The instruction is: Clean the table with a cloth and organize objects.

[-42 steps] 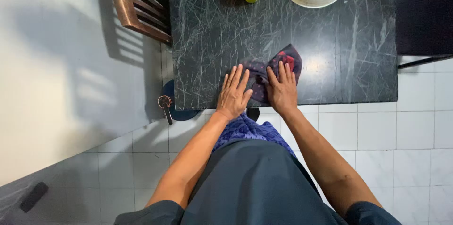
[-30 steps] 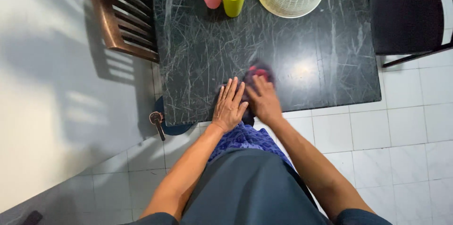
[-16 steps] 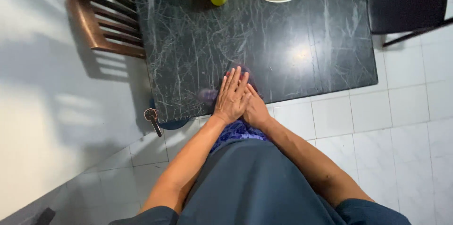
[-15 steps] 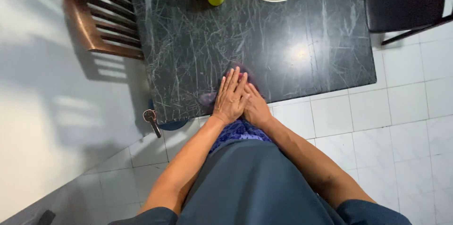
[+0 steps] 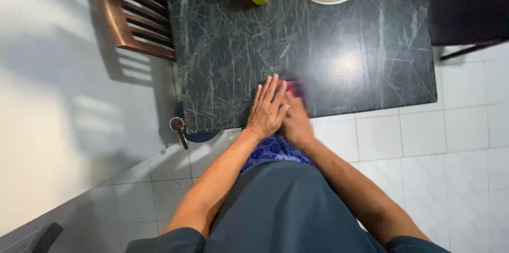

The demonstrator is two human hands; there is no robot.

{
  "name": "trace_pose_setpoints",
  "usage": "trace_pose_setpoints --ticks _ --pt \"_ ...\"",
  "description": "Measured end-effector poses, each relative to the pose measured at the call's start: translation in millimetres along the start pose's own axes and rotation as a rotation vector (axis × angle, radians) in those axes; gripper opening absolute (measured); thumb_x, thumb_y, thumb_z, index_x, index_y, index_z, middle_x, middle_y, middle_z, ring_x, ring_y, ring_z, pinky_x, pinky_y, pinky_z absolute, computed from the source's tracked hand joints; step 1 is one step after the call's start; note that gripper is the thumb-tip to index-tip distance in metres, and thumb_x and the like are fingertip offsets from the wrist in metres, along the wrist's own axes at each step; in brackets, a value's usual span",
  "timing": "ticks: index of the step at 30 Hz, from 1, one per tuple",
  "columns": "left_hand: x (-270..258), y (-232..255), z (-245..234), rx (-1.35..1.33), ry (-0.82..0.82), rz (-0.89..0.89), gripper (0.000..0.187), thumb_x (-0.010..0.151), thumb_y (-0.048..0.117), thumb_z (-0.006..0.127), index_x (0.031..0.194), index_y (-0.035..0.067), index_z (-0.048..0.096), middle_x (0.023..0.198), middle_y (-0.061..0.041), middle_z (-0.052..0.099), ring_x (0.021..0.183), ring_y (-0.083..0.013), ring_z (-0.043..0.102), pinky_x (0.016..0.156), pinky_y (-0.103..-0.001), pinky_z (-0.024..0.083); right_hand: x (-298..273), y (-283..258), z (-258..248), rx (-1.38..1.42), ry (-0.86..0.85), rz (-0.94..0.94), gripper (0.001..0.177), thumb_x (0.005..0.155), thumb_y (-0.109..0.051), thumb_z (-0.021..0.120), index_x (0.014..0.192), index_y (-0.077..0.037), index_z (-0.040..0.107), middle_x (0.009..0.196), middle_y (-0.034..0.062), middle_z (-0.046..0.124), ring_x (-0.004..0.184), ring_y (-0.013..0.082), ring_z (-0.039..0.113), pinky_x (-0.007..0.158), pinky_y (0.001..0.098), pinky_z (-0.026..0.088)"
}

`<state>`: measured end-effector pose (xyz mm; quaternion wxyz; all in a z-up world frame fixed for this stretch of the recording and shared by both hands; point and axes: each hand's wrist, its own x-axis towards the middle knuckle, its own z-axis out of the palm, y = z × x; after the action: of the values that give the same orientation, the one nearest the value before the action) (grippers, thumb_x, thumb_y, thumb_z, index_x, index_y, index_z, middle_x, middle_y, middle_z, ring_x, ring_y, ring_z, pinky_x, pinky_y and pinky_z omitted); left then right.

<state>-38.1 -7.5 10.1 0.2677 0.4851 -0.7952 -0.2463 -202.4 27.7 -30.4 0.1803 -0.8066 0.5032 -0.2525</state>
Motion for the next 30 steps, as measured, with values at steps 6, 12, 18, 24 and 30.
trace_pose_setpoints --ticks 6,12,18,24,30 --pt "-11 -16 -13 -0.012 0.050 -0.019 0.068 0.102 0.040 0.054 0.160 0.008 0.038 0.170 -0.022 0.025 0.158 -0.0405 0.024 0.127 -0.056 0.019 35 2 2 0.033 -0.052 -0.143 0.058 0.093 -0.021 0.062 0.148 -0.006 0.055 0.161 0.0216 0.042 0.150 0.0415 0.039 0.123 0.0547 0.031" --pt "-21 -27 -24 0.029 0.082 -0.041 0.067 0.103 0.044 0.052 0.159 0.009 0.040 0.169 -0.021 0.027 0.157 -0.0405 0.025 0.127 -0.055 0.020 54 14 -8 -0.307 0.095 0.128 0.053 0.091 -0.024 0.063 0.143 -0.012 0.058 0.158 0.0261 0.040 0.147 0.0472 0.035 0.118 0.0583 0.030" --pt "-32 -42 -31 0.004 0.146 -0.077 0.068 0.105 0.045 0.049 0.159 0.006 0.038 0.169 -0.022 0.025 0.157 -0.0415 0.024 0.127 -0.056 0.018 65 -26 50 -0.234 0.019 0.053 0.058 0.091 -0.021 0.060 0.148 -0.011 0.056 0.165 0.0226 0.035 0.153 0.0451 0.029 0.123 0.0569 0.025" --pt "-35 -56 -48 -0.007 0.117 -0.114 0.069 0.105 0.047 0.046 0.160 0.006 0.037 0.171 -0.021 0.023 0.158 -0.0403 0.021 0.127 -0.055 0.018 95 -27 41 -0.175 -0.107 -0.094 0.059 0.084 -0.024 0.065 0.142 -0.012 0.059 0.161 0.0217 0.037 0.150 0.0434 0.031 0.122 0.0557 0.025" --pt "-19 -60 -52 0.010 0.089 -0.150 0.069 0.106 0.049 0.043 0.162 0.009 0.036 0.171 -0.019 0.022 0.158 -0.0398 0.020 0.127 -0.055 0.017 117 27 -1 -0.318 0.111 0.093 0.050 0.092 -0.016 0.066 0.142 -0.013 0.062 0.156 0.0285 0.046 0.144 0.0489 0.041 0.119 0.0564 0.035"
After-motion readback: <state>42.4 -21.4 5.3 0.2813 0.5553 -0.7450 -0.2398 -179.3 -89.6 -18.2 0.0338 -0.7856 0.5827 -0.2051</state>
